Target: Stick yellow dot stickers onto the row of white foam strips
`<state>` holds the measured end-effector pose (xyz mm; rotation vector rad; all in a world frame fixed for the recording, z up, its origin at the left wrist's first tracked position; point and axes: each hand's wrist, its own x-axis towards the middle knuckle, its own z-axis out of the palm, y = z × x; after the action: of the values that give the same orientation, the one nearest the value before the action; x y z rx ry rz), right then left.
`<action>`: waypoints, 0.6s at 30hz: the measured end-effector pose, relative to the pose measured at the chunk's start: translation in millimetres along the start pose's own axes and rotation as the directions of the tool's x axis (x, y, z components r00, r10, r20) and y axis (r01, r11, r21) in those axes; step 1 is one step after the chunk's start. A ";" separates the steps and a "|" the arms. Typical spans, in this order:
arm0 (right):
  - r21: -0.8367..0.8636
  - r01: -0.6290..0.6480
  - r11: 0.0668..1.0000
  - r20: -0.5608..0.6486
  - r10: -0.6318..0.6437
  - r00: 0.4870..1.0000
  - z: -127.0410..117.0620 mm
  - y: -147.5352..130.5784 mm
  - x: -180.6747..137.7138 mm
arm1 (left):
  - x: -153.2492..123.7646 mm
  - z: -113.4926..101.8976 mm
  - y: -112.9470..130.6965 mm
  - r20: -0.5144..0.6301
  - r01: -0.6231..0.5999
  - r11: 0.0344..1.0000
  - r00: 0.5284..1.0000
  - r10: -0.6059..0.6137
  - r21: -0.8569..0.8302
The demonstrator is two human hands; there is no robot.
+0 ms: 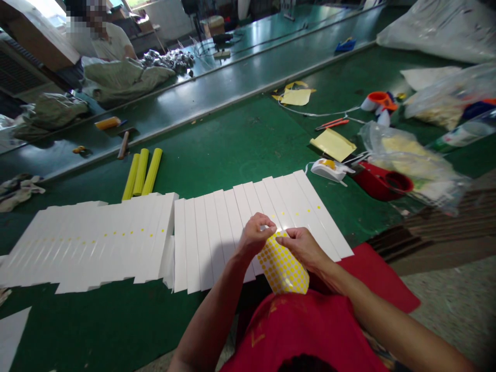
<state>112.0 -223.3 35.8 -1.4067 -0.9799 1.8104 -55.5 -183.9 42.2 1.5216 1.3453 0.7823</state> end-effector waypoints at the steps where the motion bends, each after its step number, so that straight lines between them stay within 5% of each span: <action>1: 0.012 -0.008 1.000 0.002 0.008 1.000 -0.2 1.0 0.6 | 1.8 -1.6 -5.1 -0.032 0.027 0.999 0.999 -0.028 -0.038; 4: 0.050 -0.024 0.998 0.010 0.024 1.000 -1.7 4.9 2.3 | 5.6 -5.9 -16.1 -0.098 0.081 0.995 0.991 -0.086 -0.057; 11: 0.029 0.011 1.000 -0.013 -0.010 1.000 -1.1 -0.1 0.0 | 1.4 -0.6 -4.4 0.088 -0.011 1.000 0.996 0.011 0.004; 18: 0.024 0.020 1.000 -0.019 -0.019 1.000 0.3 -4.7 -2.3 | -1.3 6.3 -2.3 0.044 -0.053 0.995 0.998 0.049 0.083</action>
<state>112.4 -222.8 41.0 -1.3920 -0.9561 1.7861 -51.0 -186.6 38.0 1.6350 1.3277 0.7294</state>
